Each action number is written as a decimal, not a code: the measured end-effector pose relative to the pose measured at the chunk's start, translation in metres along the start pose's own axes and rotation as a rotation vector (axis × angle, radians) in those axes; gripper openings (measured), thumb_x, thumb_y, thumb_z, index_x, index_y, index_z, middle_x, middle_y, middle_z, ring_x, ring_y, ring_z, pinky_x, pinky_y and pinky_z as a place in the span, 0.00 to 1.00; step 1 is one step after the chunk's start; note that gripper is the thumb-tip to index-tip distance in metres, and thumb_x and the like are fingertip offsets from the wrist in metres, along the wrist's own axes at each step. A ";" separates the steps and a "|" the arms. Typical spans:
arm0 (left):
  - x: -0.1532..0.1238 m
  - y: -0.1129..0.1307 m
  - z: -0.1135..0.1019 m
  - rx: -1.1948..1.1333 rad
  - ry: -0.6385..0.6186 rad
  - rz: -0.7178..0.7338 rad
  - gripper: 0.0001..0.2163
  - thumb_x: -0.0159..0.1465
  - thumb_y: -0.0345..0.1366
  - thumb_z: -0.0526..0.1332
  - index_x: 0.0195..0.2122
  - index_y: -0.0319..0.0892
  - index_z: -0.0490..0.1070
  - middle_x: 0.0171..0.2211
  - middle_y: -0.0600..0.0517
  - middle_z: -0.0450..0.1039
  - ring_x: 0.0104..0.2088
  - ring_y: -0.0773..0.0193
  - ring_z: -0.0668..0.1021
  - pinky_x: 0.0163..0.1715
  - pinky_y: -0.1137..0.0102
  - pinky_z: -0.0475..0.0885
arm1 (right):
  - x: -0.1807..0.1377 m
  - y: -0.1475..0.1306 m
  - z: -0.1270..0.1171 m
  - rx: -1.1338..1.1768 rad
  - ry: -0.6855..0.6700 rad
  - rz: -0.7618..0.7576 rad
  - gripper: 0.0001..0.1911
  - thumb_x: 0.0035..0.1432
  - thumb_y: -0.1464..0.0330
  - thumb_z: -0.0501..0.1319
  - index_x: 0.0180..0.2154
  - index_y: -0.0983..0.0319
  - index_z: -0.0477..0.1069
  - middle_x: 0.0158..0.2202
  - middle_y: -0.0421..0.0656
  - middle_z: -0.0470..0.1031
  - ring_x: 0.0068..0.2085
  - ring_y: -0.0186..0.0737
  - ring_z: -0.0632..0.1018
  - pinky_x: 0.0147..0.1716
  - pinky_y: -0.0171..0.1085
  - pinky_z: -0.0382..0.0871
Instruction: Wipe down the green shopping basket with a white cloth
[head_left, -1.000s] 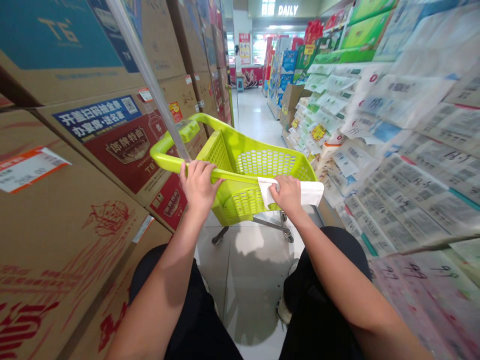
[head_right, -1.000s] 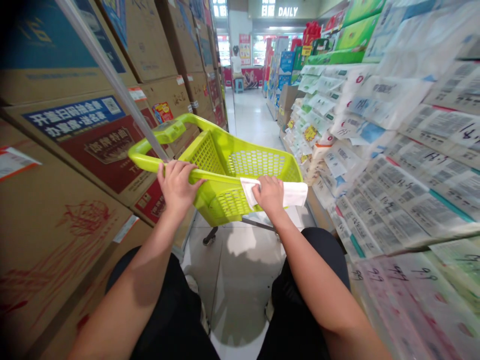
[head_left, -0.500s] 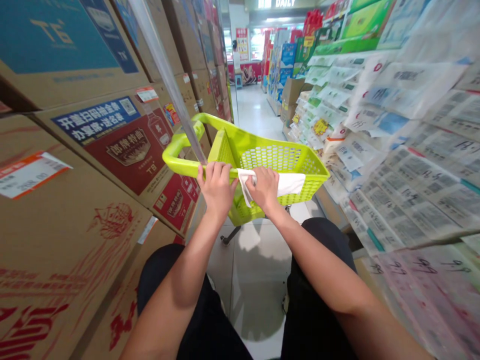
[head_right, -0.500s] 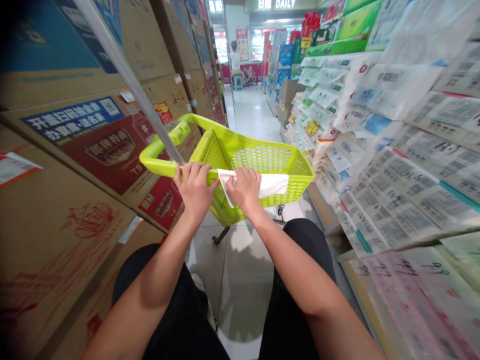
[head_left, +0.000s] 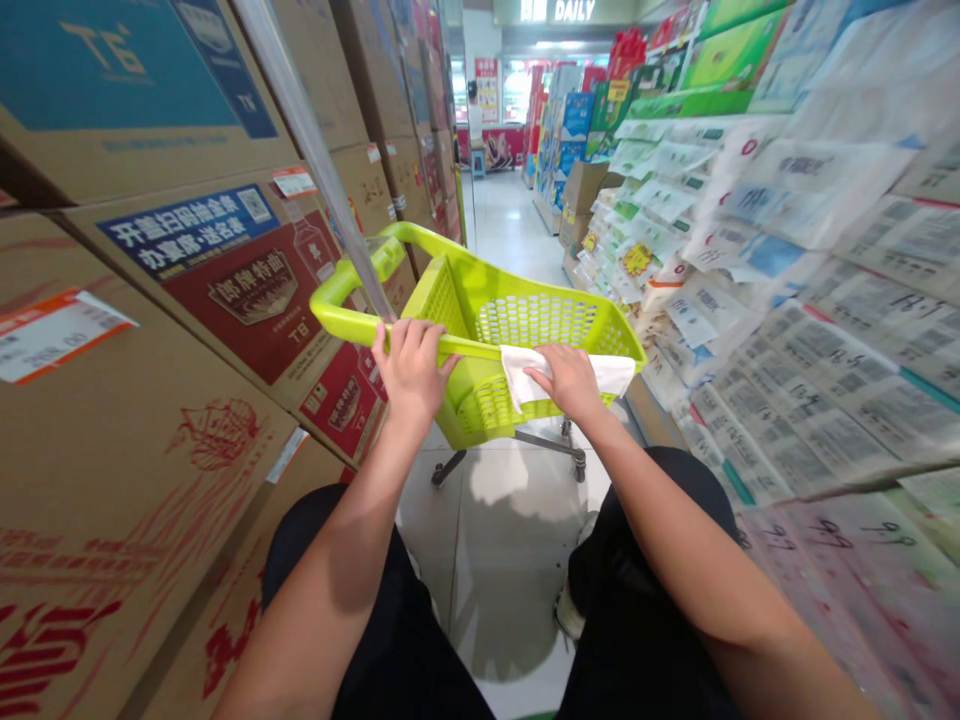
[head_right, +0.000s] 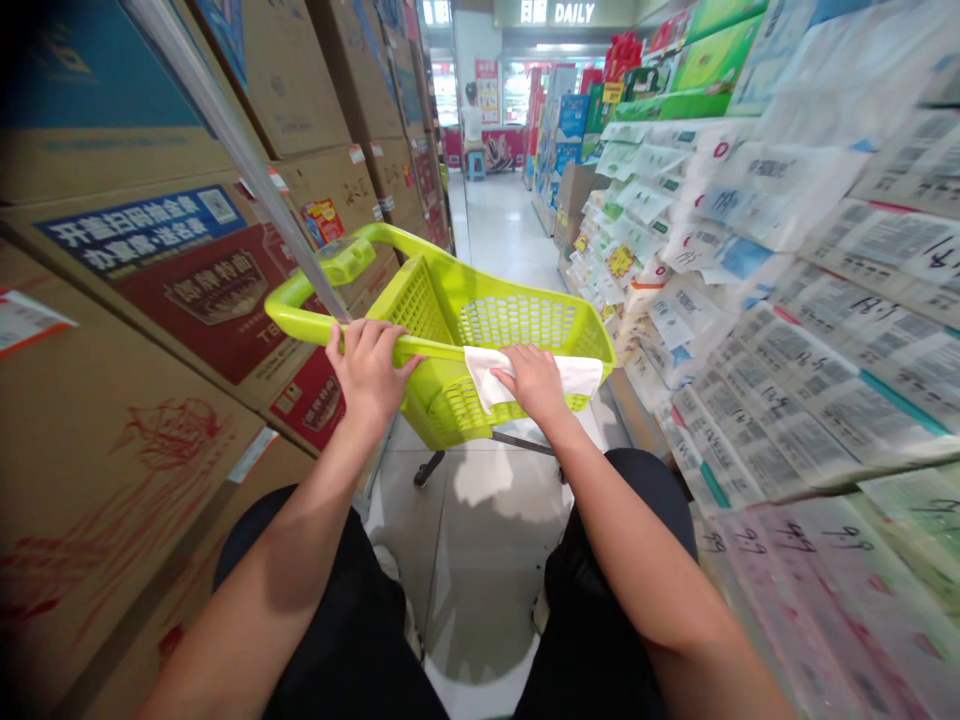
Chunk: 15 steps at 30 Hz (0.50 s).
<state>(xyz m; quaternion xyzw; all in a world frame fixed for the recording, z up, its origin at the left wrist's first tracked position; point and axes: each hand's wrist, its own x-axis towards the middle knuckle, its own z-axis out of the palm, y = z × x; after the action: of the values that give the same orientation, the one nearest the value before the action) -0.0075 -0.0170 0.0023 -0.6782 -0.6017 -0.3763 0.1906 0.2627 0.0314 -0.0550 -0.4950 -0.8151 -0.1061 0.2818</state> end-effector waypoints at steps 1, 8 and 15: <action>0.000 0.002 0.000 -0.001 -0.001 -0.003 0.16 0.62 0.37 0.68 0.51 0.49 0.75 0.53 0.45 0.77 0.63 0.43 0.70 0.70 0.44 0.48 | 0.001 -0.001 0.001 -0.009 0.007 0.025 0.26 0.71 0.48 0.54 0.53 0.61 0.75 0.50 0.51 0.80 0.51 0.52 0.75 0.49 0.44 0.57; -0.004 0.015 -0.002 0.042 0.021 0.002 0.16 0.63 0.37 0.68 0.52 0.49 0.74 0.52 0.45 0.78 0.61 0.44 0.72 0.68 0.46 0.52 | 0.025 -0.040 0.009 -0.013 0.048 0.122 0.31 0.64 0.39 0.57 0.43 0.60 0.76 0.39 0.51 0.81 0.44 0.53 0.77 0.44 0.43 0.57; -0.005 0.016 -0.002 0.028 0.002 -0.014 0.15 0.64 0.37 0.65 0.52 0.49 0.74 0.53 0.44 0.77 0.62 0.43 0.71 0.69 0.45 0.49 | 0.040 -0.064 0.012 0.021 0.055 0.079 0.31 0.66 0.40 0.54 0.45 0.60 0.75 0.41 0.49 0.82 0.46 0.52 0.77 0.43 0.43 0.57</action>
<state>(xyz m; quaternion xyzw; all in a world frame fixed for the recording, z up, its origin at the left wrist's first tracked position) 0.0070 -0.0252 0.0031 -0.6709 -0.6115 -0.3697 0.1980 0.1892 0.0354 -0.0360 -0.5206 -0.7879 -0.1001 0.3133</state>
